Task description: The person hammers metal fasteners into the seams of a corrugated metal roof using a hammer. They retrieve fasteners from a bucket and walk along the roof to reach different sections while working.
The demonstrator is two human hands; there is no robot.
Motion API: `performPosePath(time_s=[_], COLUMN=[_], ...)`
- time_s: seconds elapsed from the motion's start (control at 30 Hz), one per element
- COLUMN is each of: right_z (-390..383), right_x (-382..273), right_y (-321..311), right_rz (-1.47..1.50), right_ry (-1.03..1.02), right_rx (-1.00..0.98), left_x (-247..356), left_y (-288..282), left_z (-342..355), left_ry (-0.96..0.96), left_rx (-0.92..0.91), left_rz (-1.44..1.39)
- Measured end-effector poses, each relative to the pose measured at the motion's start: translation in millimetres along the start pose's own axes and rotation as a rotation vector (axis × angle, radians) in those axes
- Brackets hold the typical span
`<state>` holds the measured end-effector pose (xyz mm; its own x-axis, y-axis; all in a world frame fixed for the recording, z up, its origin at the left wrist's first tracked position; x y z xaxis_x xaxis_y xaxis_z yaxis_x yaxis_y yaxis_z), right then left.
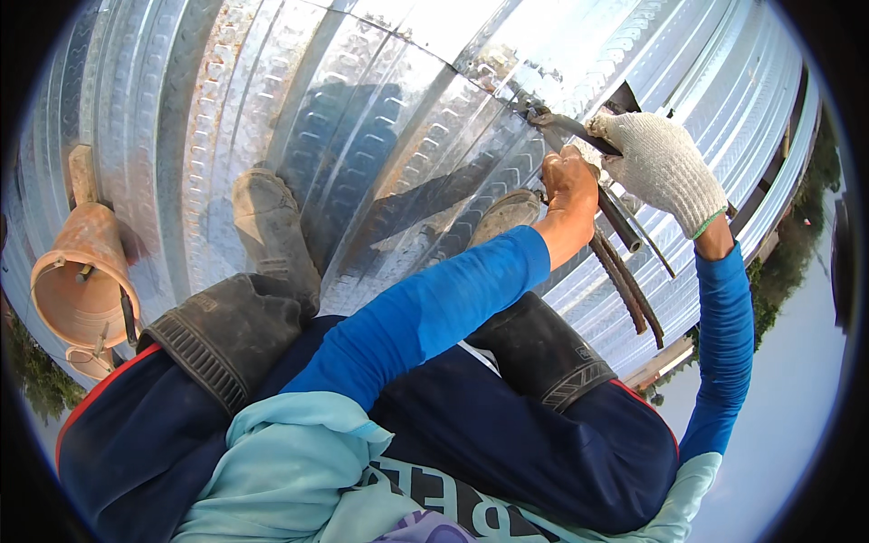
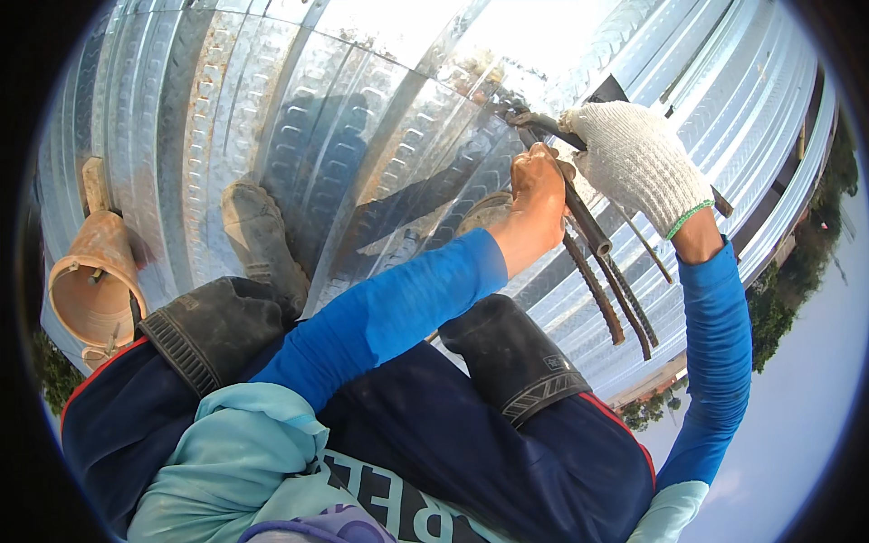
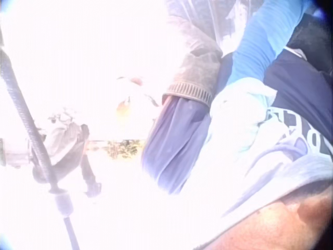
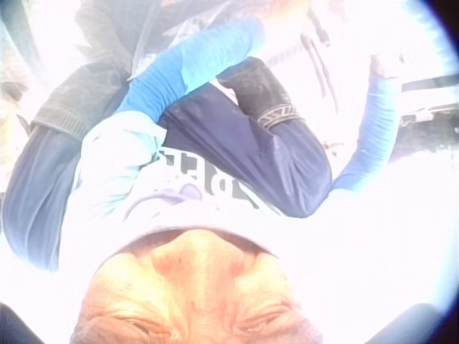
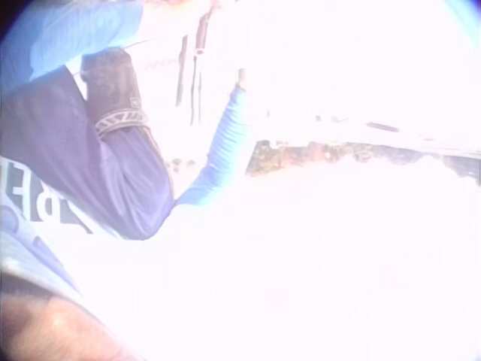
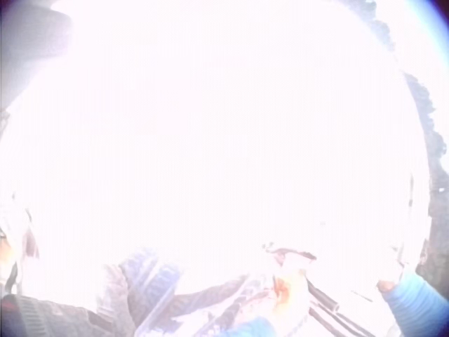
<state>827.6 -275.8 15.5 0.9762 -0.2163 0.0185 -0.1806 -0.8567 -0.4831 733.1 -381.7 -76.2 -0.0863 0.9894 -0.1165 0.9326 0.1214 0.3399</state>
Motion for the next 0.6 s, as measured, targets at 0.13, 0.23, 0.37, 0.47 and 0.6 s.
performPosePath(time_s=[0.13,0.23,0.37,0.47,0.6], right_z=[2.7,3.8,-0.9,-2.1,20.1], right_x=[-5.1,-4.7,-15.0,-20.0,5.2], right_y=[-1.5,-7.4,-4.1,8.8,1.4], right_rz=[-0.023,0.034,0.001,-0.088,0.131], right_ry=[-0.019,0.004,-0.058,-0.05,-0.047], right_rx=[0.034,0.036,0.172,0.146,0.054], left_x=[-1.9,-16.0,-27.6,-14.7,2.5], left_y=[-4.2,-9.2,-10.4,6.4,12.9], left_z=[3.9,32.3,42.9,16.4,4.2], left_ry=[0.055,0.145,0.11,0.045,-0.022], left_rx=[0.108,0.181,0.137,0.074,0.128], left_rz=[-0.074,-0.047,-0.156,-0.297,-0.234])
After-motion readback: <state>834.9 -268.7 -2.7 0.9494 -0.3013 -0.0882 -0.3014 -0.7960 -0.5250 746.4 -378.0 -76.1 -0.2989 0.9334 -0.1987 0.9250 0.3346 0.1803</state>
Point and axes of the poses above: each hand's wrist, its own z-axis towards the middle knuckle, its own y-axis out of the palm, x = y × z, the point moved 9 cm from there along z, towards the middle knuckle, and after that the axes turned 3 degrees about -x, right-handed, at the moved point
